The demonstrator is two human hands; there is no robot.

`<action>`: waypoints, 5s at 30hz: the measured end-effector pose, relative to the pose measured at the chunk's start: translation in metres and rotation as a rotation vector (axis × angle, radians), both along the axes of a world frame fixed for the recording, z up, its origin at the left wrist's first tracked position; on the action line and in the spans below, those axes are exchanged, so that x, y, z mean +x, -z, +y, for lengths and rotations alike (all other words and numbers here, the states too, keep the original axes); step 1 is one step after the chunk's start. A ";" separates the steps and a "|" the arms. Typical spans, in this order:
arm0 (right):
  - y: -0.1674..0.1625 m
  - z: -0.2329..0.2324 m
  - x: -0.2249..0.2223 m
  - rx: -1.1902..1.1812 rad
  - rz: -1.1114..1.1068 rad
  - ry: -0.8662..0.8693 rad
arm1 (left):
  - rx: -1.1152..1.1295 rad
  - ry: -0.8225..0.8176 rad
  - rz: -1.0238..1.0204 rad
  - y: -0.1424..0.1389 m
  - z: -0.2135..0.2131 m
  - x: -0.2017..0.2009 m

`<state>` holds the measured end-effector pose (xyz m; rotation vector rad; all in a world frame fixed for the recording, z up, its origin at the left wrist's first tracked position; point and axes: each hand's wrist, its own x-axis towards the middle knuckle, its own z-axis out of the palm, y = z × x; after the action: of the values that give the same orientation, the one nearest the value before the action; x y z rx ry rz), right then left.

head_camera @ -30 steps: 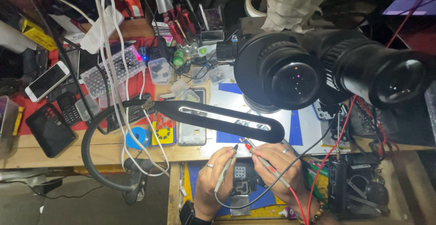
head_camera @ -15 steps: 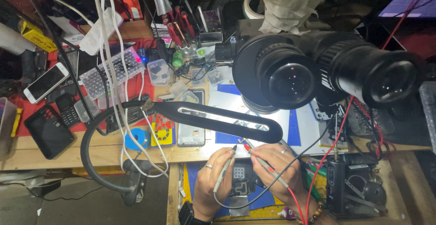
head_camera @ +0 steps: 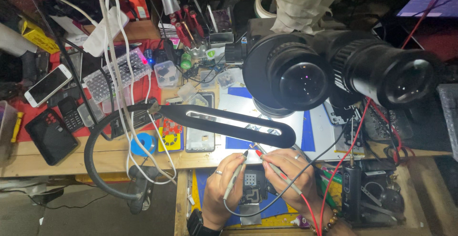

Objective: The person holds a disassembled smartphone and uses multimeter probes to test points on the internal circuit board. The camera moves erratically at the start before stabilizing on the workbench where the testing continues.

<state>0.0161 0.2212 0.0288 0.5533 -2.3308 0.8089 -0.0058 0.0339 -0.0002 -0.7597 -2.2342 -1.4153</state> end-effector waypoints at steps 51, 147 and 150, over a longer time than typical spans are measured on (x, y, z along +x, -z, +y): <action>0.001 0.001 0.000 -0.025 -0.028 0.019 | 0.016 0.005 -0.018 0.002 0.000 0.000; 0.000 -0.003 0.001 -0.070 -0.070 0.025 | 0.001 0.007 -0.017 -0.003 -0.004 0.001; 0.000 -0.003 0.001 -0.050 -0.059 0.019 | -0.002 0.010 -0.036 -0.003 -0.004 0.001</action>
<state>0.0169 0.2180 0.0290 0.4916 -2.3587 0.8837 -0.0049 0.0300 0.0026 -0.7528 -2.2622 -1.4434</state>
